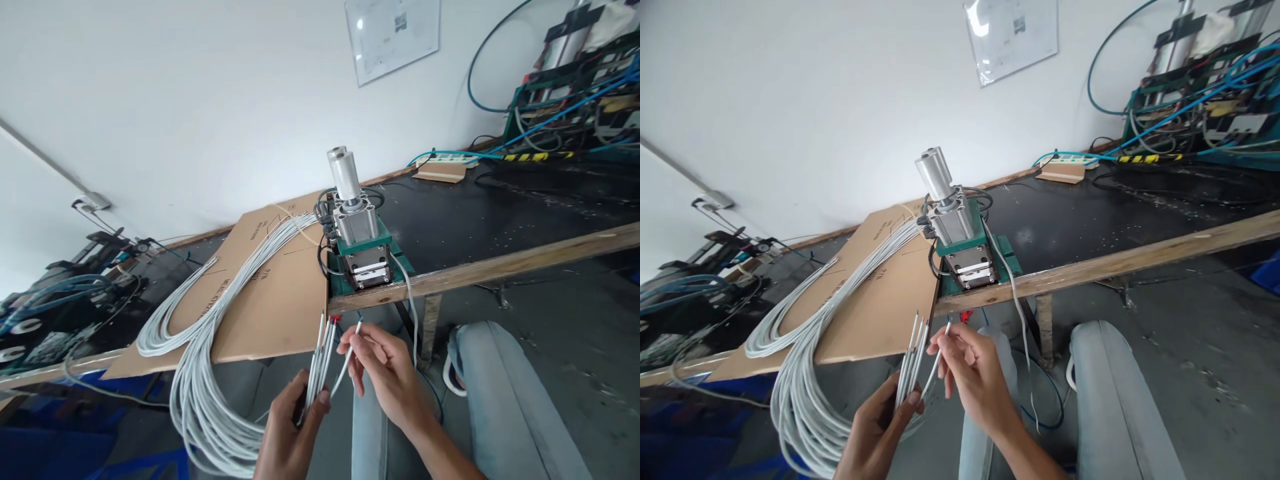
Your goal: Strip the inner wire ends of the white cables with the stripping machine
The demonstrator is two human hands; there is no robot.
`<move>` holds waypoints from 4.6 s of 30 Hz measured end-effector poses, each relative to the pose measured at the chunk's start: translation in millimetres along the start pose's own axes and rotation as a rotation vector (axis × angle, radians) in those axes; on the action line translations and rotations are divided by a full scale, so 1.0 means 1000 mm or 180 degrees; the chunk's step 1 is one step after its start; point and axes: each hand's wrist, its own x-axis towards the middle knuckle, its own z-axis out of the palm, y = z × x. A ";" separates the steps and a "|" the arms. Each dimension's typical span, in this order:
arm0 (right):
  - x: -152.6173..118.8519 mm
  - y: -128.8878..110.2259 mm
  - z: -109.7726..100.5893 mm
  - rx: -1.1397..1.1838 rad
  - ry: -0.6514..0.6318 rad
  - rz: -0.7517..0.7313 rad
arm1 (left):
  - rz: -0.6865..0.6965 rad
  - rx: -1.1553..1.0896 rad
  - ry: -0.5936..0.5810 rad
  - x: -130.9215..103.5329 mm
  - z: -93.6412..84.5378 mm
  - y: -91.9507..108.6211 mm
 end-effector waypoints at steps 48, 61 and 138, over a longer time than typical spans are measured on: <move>-0.049 0.008 -0.014 -0.1844 -0.1482 0.0083 | 0.0195 0.0258 -0.0608 0.005 -0.009 0.038; -0.054 0.017 0.000 -0.1817 -0.1194 -0.0096 | 0.0114 -0.0115 -0.0467 0.003 -0.010 0.035; -0.065 0.044 0.025 -0.0719 -0.0359 0.0642 | -0.0361 -0.0901 0.0535 -0.014 0.020 0.007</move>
